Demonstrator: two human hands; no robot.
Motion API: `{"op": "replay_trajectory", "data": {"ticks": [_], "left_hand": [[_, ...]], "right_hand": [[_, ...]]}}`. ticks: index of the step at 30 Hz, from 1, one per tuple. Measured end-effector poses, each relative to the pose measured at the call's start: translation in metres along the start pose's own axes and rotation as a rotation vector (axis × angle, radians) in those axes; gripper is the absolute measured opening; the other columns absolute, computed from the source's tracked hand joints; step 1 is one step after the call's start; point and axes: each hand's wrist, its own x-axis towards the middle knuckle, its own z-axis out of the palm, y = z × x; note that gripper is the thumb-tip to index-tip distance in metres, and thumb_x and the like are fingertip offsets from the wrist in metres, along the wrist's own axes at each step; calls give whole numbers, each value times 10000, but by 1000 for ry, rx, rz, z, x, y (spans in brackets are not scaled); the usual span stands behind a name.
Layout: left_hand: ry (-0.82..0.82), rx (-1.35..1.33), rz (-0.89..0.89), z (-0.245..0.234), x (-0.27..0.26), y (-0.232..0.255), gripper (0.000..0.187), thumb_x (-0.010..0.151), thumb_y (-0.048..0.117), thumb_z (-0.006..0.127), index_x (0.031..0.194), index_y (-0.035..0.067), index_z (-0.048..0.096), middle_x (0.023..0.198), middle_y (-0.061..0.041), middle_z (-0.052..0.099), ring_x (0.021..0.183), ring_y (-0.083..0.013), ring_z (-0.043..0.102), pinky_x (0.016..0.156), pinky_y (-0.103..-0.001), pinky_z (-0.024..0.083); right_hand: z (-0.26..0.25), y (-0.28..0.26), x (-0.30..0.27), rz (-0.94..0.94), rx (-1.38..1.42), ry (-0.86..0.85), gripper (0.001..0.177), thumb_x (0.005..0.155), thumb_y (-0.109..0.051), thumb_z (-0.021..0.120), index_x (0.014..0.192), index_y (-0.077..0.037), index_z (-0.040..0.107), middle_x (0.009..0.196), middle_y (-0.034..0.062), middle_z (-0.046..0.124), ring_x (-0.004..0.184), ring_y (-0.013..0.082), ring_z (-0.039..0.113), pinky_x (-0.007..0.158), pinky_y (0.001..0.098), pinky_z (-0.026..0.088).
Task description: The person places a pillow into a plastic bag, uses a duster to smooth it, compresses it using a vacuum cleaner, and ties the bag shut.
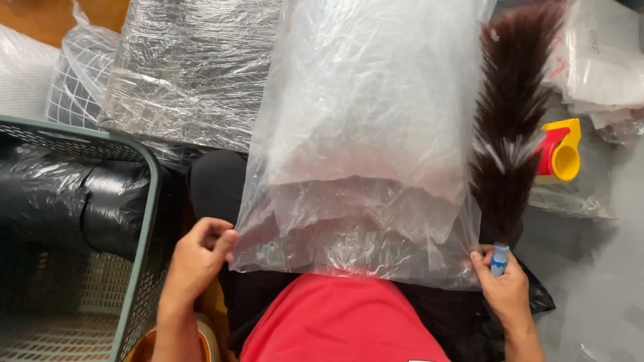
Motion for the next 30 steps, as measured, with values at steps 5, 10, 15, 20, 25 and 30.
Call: {"op": "replay_trajectory", "data": {"ticks": [5, 10, 15, 20, 25, 30], "left_hand": [[-142, 130, 104, 7, 11, -14, 180, 904, 189, 756, 853, 18, 733, 583, -19, 552, 520, -108, 441, 478, -258, 350], [-150, -49, 83, -8, 8, -36, 111, 916, 103, 745, 937, 3, 701, 725, -26, 610, 610, -99, 466, 542, -232, 367], [-153, -184, 162, 0, 20, -60, 98, 920, 88, 738, 925, 9, 681, 743, -13, 605, 607, -75, 455, 530, -209, 353], [-111, -221, 181, 3, 20, -64, 140, 920, 131, 750, 890, 14, 679, 740, -16, 602, 613, -75, 447, 536, -206, 356], [-2, -129, 159, 6, 23, -74, 189, 906, 159, 759, 862, -11, 691, 664, -30, 586, 572, -108, 456, 513, -242, 362], [-5, 8, 140, 1, 12, -42, 189, 917, 191, 736, 900, 3, 729, 660, -45, 626, 581, -131, 501, 540, -259, 407]], "right_hand": [[2, 2, -2, -73, -113, 48, 171, 967, -127, 740, 1034, 9, 662, 791, 56, 608, 593, 192, 628, 611, 307, 480], [-16, 27, 7, -562, -745, 4, 367, 813, -447, 772, 836, -117, 615, 782, -10, 588, 615, 252, 583, 617, 377, 461], [-24, 23, 42, -520, -596, -11, 438, 827, -484, 720, 1016, -101, 626, 819, 45, 675, 635, 294, 625, 631, 398, 492], [20, -84, 45, -555, -382, 216, 393, 1028, -74, 697, 1388, -1, 557, 1006, 260, 709, 801, 443, 671, 697, 499, 510], [41, -148, 6, -1022, -564, -340, 476, 921, -378, 658, 1357, -189, 618, 820, -17, 573, 560, 186, 617, 468, 334, 478], [17, -181, 22, -941, -464, -107, 525, 869, -264, 737, 1373, -164, 624, 833, -6, 632, 542, 186, 589, 501, 348, 459]]}}
